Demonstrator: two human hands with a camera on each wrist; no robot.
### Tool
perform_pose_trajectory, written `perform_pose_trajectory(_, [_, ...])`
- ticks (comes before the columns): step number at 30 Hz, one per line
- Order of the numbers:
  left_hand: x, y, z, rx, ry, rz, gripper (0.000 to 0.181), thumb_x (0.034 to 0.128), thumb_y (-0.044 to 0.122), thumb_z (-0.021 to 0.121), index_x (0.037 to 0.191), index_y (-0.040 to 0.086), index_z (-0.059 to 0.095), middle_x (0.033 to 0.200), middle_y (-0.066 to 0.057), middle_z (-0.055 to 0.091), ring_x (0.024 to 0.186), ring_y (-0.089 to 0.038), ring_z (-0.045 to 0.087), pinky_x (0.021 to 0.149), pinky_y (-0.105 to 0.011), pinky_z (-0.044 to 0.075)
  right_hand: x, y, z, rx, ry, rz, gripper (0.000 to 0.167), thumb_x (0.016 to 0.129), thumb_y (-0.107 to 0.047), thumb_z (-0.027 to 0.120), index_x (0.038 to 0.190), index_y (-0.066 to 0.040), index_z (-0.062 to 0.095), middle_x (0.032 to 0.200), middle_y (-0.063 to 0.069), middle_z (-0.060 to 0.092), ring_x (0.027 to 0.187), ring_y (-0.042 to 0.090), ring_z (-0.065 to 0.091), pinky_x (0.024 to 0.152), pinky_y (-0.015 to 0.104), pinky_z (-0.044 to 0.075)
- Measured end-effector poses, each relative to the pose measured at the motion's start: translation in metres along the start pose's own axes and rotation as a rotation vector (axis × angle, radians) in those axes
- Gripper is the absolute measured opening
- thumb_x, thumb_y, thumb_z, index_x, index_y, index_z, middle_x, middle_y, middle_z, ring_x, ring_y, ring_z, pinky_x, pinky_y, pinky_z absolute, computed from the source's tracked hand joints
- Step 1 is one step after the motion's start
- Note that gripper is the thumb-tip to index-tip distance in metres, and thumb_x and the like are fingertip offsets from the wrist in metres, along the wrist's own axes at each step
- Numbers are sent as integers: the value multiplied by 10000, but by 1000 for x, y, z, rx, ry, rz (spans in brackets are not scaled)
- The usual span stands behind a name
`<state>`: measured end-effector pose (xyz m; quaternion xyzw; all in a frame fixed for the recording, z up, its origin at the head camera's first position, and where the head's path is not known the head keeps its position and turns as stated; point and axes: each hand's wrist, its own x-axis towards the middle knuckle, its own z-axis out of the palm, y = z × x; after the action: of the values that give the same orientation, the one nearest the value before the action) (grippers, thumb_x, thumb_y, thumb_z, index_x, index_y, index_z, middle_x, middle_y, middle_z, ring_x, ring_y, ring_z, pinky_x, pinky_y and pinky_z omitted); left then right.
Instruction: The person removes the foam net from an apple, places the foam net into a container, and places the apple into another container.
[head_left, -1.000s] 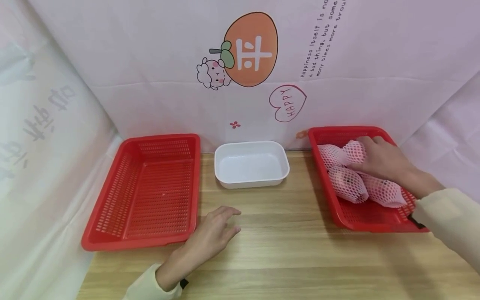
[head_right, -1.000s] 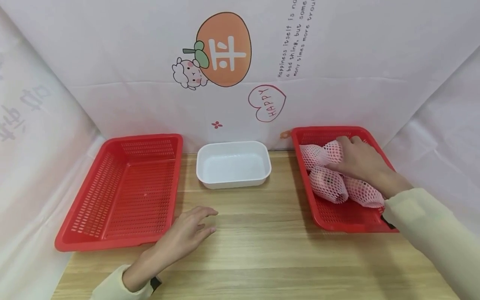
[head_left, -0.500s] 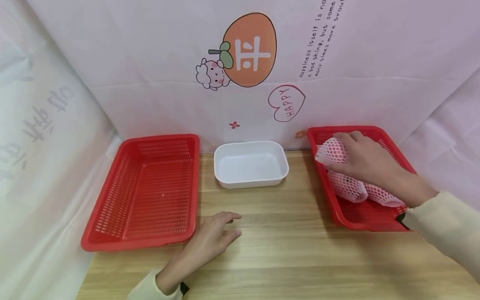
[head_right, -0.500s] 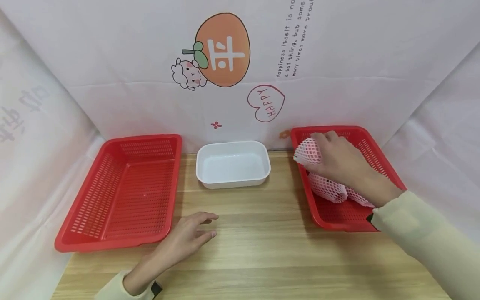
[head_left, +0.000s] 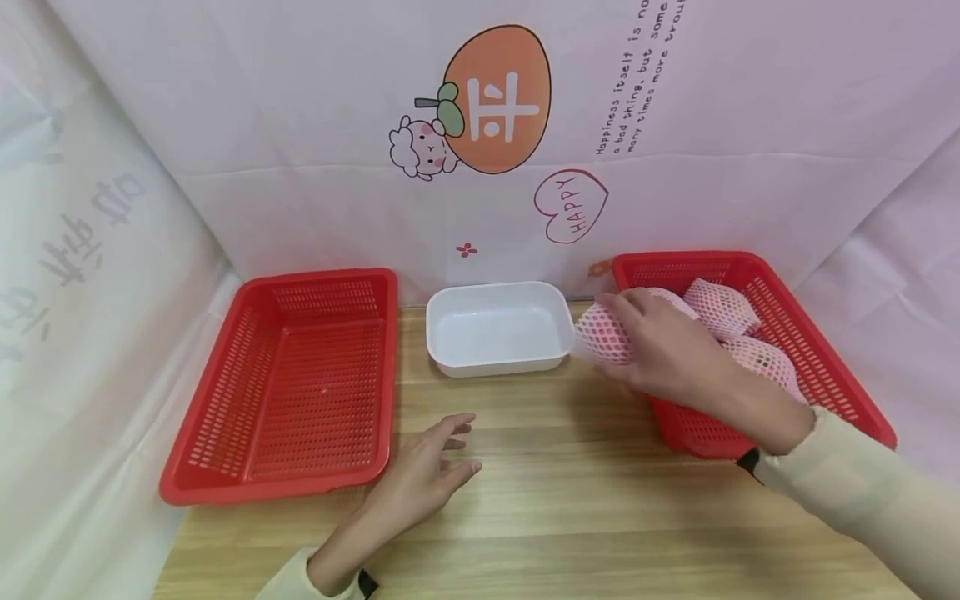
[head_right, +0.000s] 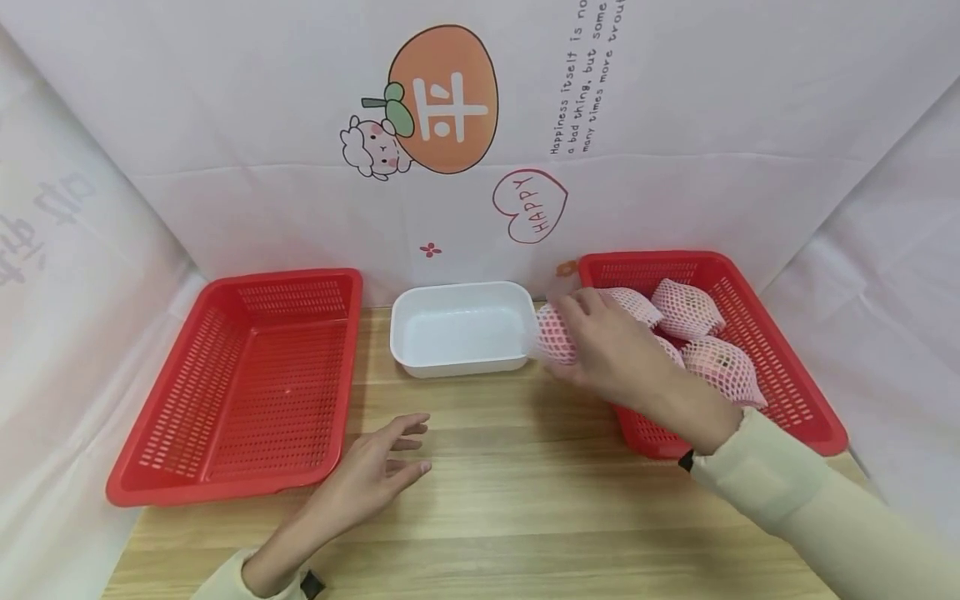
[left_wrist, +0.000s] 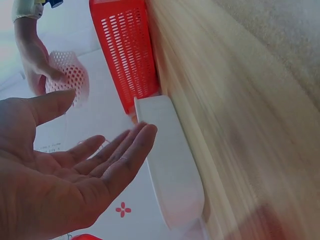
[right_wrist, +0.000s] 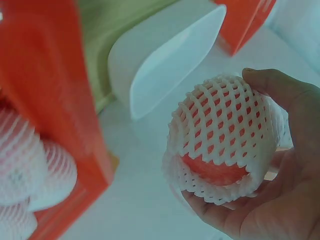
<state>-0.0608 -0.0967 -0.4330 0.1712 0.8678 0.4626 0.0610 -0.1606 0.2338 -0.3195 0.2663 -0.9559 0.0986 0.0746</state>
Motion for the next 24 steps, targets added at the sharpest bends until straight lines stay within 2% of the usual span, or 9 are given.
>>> perform_pose_trajectory(4, [-1,1,0,-8,18,-19,558,971,153,779,1471,30,564,1438,-195,636,1246,-381,674,911,-482,632,-2,-15,13,20,12,-58,822,771,-295,953,1443,-7,577,1287,227,639,1132,408,656,928,591,603])
perform_pose_trajectory(9, [-3,2,-1,-56,7,-25,564,981,166,768,1480,16,553,1463,-192,619,1261,-381,666,937,-487,622,-9,-34,32,29,-10,-99,814,798,-329,932,1452,-9,570,1347,223,621,1181,403,644,926,587,605])
perform_pose_trajectory(16, [-4,1,0,-97,11,-31,554,992,164,757,1483,19,543,1492,-177,596,1267,-382,661,958,-473,615,-17,-55,63,54,-48,-124,851,779,-356,951,1471,-66,549,1375,215,609,1172,408,657,769,559,648])
perform_pose_trajectory(24, [-3,0,1,-125,8,-45,548,1003,174,748,1489,32,539,1506,-168,585,1272,-385,656,984,-456,605,-22,-73,91,100,-57,-143,829,772,-362,953,1445,-73,565,1344,154,612,1137,348,666,813,526,641])
